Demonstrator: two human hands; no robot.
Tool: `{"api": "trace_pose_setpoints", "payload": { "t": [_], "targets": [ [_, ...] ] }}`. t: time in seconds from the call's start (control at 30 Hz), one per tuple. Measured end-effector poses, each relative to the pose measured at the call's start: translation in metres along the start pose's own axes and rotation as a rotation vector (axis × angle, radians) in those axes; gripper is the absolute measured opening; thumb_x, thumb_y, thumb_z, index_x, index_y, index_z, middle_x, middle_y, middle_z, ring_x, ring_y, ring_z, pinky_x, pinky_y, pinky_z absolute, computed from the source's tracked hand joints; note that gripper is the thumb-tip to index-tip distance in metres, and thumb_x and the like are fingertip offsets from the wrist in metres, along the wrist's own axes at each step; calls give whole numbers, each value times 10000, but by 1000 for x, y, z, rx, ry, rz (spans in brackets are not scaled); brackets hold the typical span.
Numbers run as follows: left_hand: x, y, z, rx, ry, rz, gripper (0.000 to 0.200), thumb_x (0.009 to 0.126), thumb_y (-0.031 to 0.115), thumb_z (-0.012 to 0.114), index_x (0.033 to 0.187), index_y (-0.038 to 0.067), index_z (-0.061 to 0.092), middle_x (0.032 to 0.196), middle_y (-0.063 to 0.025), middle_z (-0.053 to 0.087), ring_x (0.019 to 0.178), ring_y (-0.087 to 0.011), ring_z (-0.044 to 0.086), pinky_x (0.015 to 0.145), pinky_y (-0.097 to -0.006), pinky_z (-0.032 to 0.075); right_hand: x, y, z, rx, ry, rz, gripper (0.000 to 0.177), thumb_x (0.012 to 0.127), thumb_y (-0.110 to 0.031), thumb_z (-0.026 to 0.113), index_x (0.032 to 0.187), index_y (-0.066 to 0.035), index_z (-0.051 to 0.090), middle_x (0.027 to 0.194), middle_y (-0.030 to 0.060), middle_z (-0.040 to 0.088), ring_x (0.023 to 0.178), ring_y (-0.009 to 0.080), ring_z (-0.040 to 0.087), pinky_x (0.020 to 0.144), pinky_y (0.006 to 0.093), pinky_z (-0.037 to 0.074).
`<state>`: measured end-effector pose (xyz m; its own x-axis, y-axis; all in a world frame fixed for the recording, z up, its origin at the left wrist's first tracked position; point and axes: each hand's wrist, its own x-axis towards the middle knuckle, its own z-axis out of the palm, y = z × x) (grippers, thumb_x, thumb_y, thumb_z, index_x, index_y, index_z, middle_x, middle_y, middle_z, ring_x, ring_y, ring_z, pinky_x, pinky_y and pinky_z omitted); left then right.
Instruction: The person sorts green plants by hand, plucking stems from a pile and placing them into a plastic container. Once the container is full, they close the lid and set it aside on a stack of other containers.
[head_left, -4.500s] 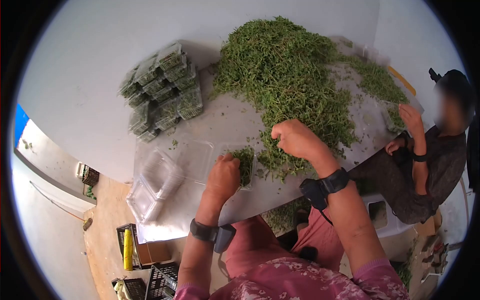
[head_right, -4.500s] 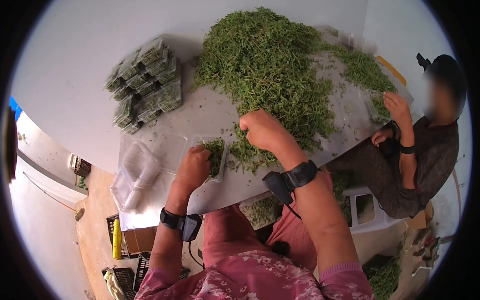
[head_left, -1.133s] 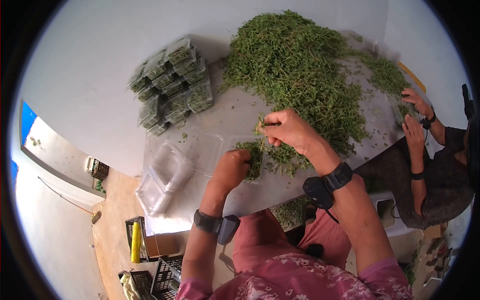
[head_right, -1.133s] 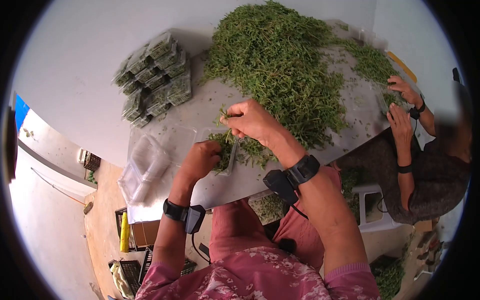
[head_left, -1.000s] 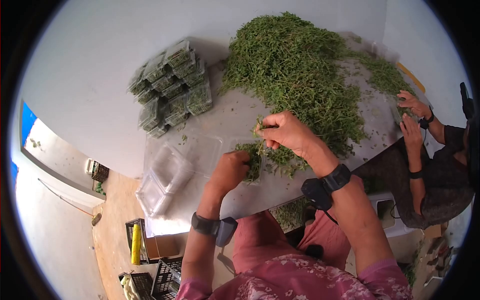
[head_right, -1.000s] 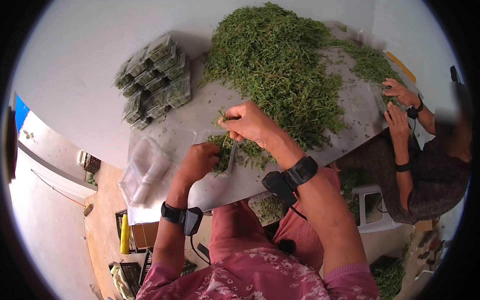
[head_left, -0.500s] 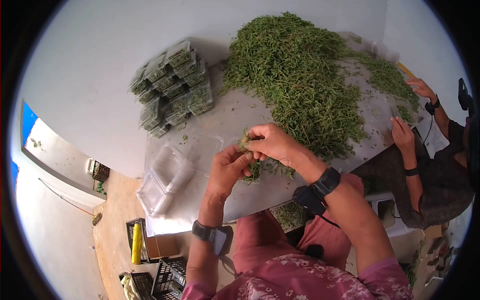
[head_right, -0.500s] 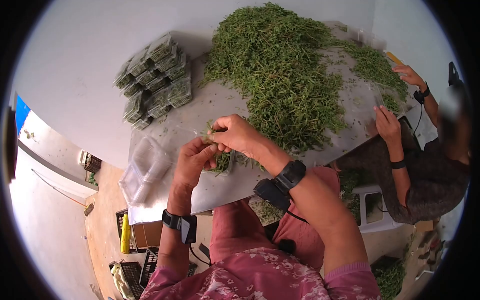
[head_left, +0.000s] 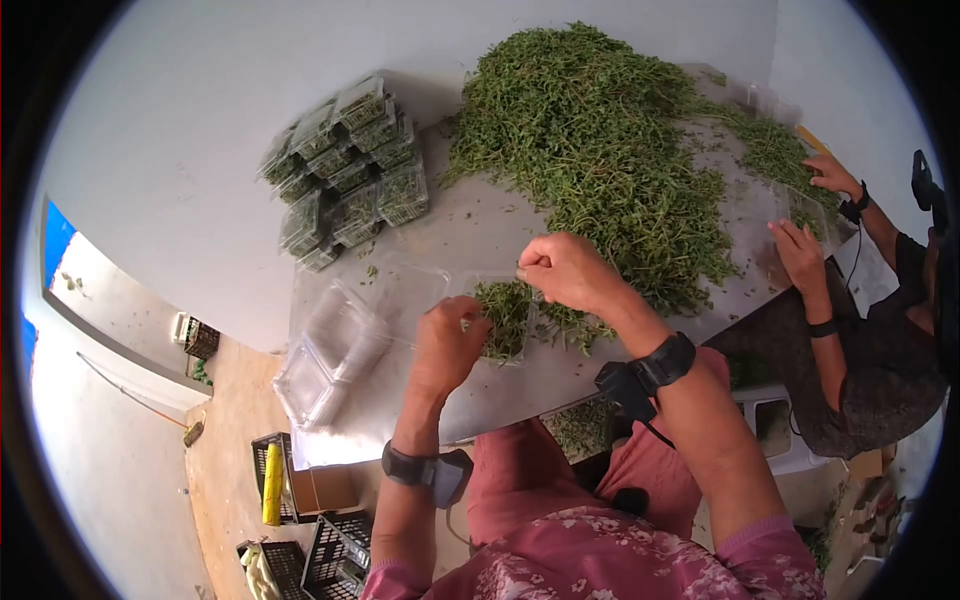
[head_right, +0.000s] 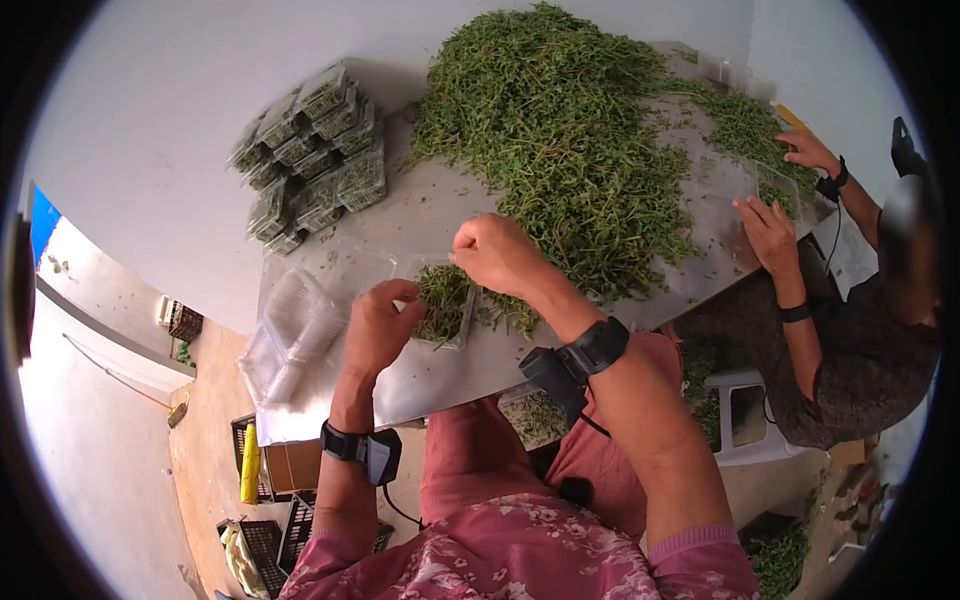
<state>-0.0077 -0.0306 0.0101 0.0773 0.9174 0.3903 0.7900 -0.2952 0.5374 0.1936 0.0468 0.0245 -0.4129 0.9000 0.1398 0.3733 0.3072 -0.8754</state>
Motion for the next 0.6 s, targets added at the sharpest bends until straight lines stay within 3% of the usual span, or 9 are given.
{"api": "trace_pose_setpoints", "payload": {
  "t": [0.1,0.2,0.3,0.4,0.5,0.6],
  "targets": [
    [4,19,-10,-97,33,-148,125,776,37,660,898,10,658,849,-148,641,768,-298,644,698,-358,499,0,0,-9,23,37,-8,201,873,-150,633,935,40,656,756,48,648,575,111,608,527,278,483],
    [5,10,0,-112,46,23,128,773,3,658,901,-3,659,802,-104,627,654,-179,603,621,-294,484,1,0,-19,26,56,-4,199,875,-151,632,935,37,656,764,46,642,580,108,606,531,274,485],
    [7,10,8,-159,-137,37,143,751,4,643,893,5,650,827,-149,618,766,-315,631,685,-370,496,-3,2,-25,30,69,-10,188,873,-145,632,930,32,657,758,42,637,576,108,601,532,271,486],
    [7,-1,19,-106,-292,65,162,721,-13,630,882,2,640,815,-157,607,762,-327,620,683,-380,493,-5,3,-28,20,69,-19,178,873,-138,629,924,30,658,748,39,633,573,106,596,532,268,485],
    [9,-10,28,-114,-353,108,187,697,-17,677,878,-3,632,770,-115,601,671,-220,606,640,-332,491,-7,8,-30,4,49,-49,166,863,-135,633,908,23,663,728,33,631,572,97,590,535,270,484],
    [14,-14,30,-72,-411,137,202,673,-5,697,858,4,617,743,-114,599,676,-215,612,636,-334,489,-13,-1,-29,-24,-89,-24,147,794,-109,659,881,7,687,743,86,668,635,146,626,606,300,498]
  ]
}}
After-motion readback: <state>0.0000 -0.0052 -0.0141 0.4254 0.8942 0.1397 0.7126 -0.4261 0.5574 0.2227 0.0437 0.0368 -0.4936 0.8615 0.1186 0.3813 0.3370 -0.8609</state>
